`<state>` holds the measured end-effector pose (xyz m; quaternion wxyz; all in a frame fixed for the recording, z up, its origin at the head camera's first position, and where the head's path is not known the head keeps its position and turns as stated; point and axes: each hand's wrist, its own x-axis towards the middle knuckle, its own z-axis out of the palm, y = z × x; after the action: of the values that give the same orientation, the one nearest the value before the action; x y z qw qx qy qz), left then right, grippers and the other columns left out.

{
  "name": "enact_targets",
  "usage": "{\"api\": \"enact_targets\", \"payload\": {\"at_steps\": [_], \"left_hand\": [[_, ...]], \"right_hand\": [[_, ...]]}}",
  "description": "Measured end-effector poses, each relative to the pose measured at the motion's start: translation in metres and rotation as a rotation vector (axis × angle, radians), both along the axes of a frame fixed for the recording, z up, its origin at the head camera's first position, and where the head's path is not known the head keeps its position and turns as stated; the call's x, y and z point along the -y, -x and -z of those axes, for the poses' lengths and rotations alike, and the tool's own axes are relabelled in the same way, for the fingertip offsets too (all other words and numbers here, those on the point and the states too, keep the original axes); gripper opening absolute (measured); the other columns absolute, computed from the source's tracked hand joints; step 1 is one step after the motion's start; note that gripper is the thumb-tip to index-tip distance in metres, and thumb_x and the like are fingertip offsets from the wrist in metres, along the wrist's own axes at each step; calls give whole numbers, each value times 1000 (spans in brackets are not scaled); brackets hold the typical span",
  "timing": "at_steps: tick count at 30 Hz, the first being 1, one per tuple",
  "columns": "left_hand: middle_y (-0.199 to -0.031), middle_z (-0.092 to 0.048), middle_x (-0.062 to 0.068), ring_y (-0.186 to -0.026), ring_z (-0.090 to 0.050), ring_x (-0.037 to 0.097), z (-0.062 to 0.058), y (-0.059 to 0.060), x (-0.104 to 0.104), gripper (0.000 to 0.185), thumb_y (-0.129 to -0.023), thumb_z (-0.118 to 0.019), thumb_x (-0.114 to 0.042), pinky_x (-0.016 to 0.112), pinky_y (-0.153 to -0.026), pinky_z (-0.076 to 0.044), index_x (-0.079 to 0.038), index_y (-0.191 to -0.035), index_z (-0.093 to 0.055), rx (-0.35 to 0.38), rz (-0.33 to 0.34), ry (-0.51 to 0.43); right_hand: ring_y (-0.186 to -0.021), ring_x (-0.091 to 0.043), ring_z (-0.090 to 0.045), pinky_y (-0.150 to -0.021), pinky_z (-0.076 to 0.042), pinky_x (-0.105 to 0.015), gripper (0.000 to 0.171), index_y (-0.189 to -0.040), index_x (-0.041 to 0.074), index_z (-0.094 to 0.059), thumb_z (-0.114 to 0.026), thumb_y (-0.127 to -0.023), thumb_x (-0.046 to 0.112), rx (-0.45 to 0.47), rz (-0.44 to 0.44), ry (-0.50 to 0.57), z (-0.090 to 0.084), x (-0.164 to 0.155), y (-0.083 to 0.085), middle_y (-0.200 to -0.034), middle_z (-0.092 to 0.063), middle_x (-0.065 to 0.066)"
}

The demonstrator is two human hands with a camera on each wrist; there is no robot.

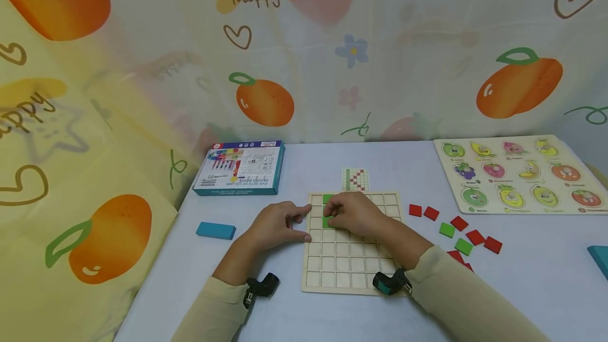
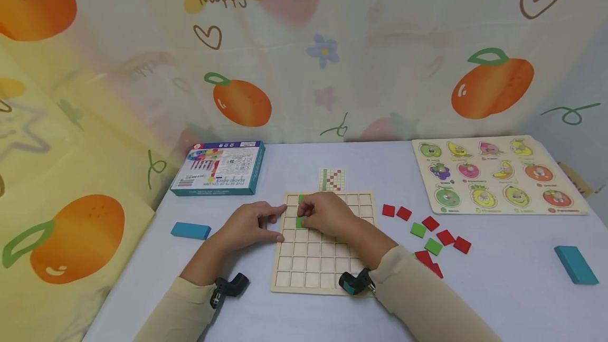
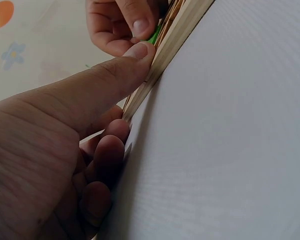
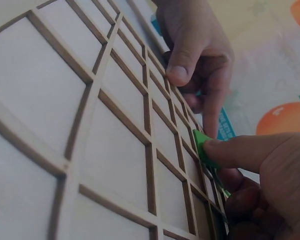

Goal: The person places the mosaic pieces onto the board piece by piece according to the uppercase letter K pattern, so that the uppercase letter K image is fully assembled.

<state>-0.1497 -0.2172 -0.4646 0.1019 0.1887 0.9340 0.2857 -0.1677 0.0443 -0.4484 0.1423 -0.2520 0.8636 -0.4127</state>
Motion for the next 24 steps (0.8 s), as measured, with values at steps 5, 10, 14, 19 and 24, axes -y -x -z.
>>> {"api": "enact_targets", "payload": {"at_steps": [5, 10, 14, 19, 24], "left_hand": [[-89, -59, -10, -75, -54, 11, 0, 1, 0, 77, -78, -97, -41, 28, -65, -44, -23, -147, -67, -8, 8, -5], [-89, -59, -11, -75, -54, 11, 1, 1, 0, 77, -78, -97, -42, 28, -65, -44, -24, -146, -67, -13, 12, -12], [-90, -59, -11, -76, -54, 11, 2, 1, 0, 76, -78, -97, -41, 28, -65, -44, -23, -146, -68, -13, 10, -20], [-90, -60, -11, -76, -54, 11, 3, 1, 0, 77, -78, -97, -41, 28, -65, -44, -24, -146, -68, -10, 5, -19], [-90, -59, -11, -75, -54, 12, 3, 2, 0, 78, -77, -97, -42, 28, -64, -44, -24, -147, -67, -6, 2, -13]], "right_hand": [[-94, -11, -65, -89, -53, -39, 15, -102, 19, -78, -86, -90, 15, -18, -9, -25, 1, -1, 1, -95, -72, 11], [-96, -11, -64, -90, -53, -39, 15, -101, 21, -78, -87, -89, 17, -15, 3, -43, 2, -3, 1, -96, -71, 12], [-97, -11, -64, -92, -52, -41, 15, -101, 22, -78, -87, -90, 18, -13, 19, -57, 1, -5, 0, -97, -71, 12], [-97, -12, -64, -93, -52, -42, 15, -103, 21, -79, -86, -91, 19, -4, 48, -62, -1, -13, -3, -98, -72, 13], [-94, -14, -63, -90, -51, -40, 14, -104, 20, -79, -85, -91, 18, 12, 78, -31, -1, -27, -5, -96, -71, 11]]}}
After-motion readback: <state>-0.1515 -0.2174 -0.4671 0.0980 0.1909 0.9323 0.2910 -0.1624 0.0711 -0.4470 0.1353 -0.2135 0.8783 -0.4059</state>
